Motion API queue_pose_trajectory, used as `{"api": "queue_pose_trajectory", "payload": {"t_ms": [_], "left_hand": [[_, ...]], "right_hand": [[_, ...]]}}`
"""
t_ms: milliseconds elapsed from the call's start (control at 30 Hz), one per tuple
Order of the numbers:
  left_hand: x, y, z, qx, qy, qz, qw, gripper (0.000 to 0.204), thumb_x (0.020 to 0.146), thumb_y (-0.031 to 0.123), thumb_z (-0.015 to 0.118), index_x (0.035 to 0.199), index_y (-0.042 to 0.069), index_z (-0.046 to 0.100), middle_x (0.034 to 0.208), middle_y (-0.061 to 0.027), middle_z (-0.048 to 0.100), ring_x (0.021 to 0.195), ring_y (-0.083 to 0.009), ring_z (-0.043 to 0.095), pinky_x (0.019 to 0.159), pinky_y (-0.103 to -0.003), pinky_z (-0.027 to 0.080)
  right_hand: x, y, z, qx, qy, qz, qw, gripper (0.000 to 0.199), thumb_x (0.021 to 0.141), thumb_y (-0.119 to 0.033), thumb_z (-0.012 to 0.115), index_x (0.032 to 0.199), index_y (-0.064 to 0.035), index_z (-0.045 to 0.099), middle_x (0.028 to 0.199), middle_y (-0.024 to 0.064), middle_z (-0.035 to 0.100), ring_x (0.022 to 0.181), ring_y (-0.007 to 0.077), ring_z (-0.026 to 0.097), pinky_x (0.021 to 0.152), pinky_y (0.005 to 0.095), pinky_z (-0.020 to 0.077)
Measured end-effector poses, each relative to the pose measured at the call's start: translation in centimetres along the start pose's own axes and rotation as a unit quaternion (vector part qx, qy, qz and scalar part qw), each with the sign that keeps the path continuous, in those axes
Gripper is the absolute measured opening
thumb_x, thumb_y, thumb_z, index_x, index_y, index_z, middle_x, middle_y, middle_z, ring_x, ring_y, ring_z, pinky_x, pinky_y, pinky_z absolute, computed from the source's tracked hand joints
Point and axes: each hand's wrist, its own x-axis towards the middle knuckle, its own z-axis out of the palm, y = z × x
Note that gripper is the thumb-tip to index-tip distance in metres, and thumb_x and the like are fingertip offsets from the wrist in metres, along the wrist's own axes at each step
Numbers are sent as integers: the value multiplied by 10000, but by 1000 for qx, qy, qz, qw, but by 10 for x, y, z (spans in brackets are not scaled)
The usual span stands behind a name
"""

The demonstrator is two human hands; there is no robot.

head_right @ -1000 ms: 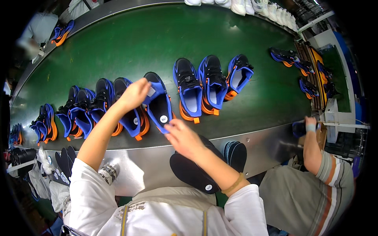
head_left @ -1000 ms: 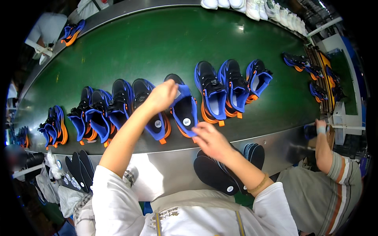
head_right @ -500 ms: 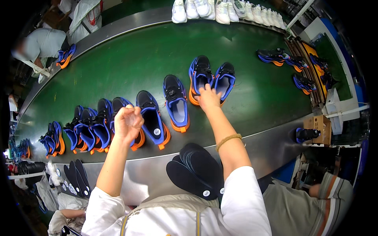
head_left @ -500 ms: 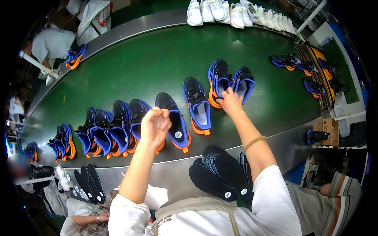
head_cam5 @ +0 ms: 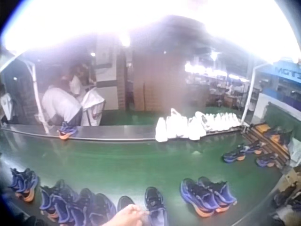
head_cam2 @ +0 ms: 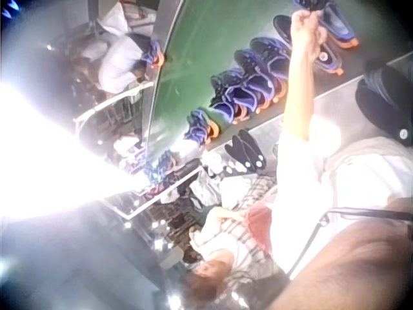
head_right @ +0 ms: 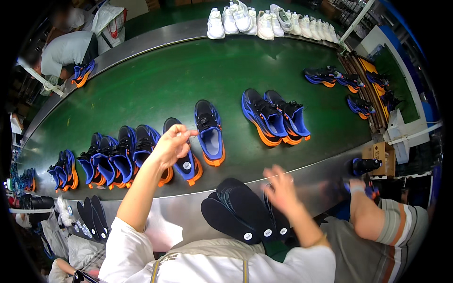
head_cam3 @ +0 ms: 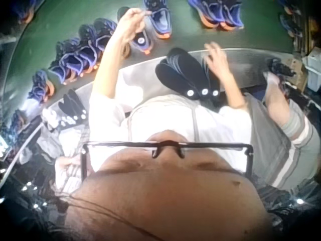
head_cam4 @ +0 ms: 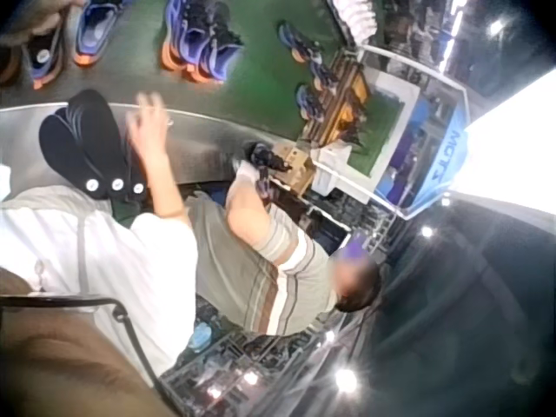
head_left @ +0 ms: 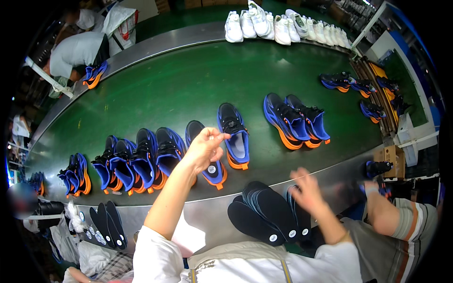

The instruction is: The person gathers a stack of shoe insoles from a shelf, carries them to an assembly line, and inserts the insoles into shoes moving along the conveyor belt.

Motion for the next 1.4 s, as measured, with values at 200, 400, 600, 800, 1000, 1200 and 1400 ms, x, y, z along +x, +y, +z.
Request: {"api": "queue_pose_trajectory", "payload": {"t_ms": [200,400,600,800,1000,1200,1400], "left_hand": [[52,-20,-9,643,43,374,667,306,872,249,474,1079,27,515,622,-126,568,571,-201,590,516,-338,441],[71,-49,-7,820,67,306,479,506,764,354,590,1082,-6,430,688,-107,597,620,-275,610,541,-372,463],[82,-25,13,733,33,266,625,292,812,281,537,893,5,488,726,-155,602,677,-345,589,607,-430,466],[90,-30,12,690,15,134,711,460,820,443,490,772,-6,575,749,-225,596,766,-365,582,685,-442,451],[110,-31,-2,661,-67,114,739,455,798,441,526,884,0,600,846,-205,606,822,-345,583,718,-415,455],[93,-38,-3,637,-22,88,765,411,779,389,552,937,14,607,950,-195,601,918,-335,566,804,-404,437],[93,-45,-18,626,-40,132,767,420,795,398,536,954,12,590,897,-201,603,880,-354,570,766,-412,444]], "right_hand": [[-113,-60,28,105,-102,179,973,655,724,-331,668,1261,-69,398,1210,280,403,1060,420,455,865,420,407],[-128,-57,21,97,-47,148,983,574,749,-234,654,1229,-10,431,1265,293,356,1133,417,404,945,429,340],[-37,-13,-58,287,146,181,929,282,777,-132,630,992,48,597,1037,147,535,895,178,548,758,271,442],[92,-49,-71,423,-207,224,853,220,728,-162,655,798,46,651,687,59,620,605,101,558,553,226,434],[140,-41,39,37,-68,-122,990,182,711,-132,555,670,34,618,572,138,594,559,203,598,546,326,467],[150,-43,-6,262,-232,83,933,192,688,-128,562,631,43,629,531,115,581,504,211,586,524,335,460],[155,-43,87,-11,-23,-137,990,162,732,-106,556,662,35,592,752,214,540,695,368,549,671,414,459]]}}
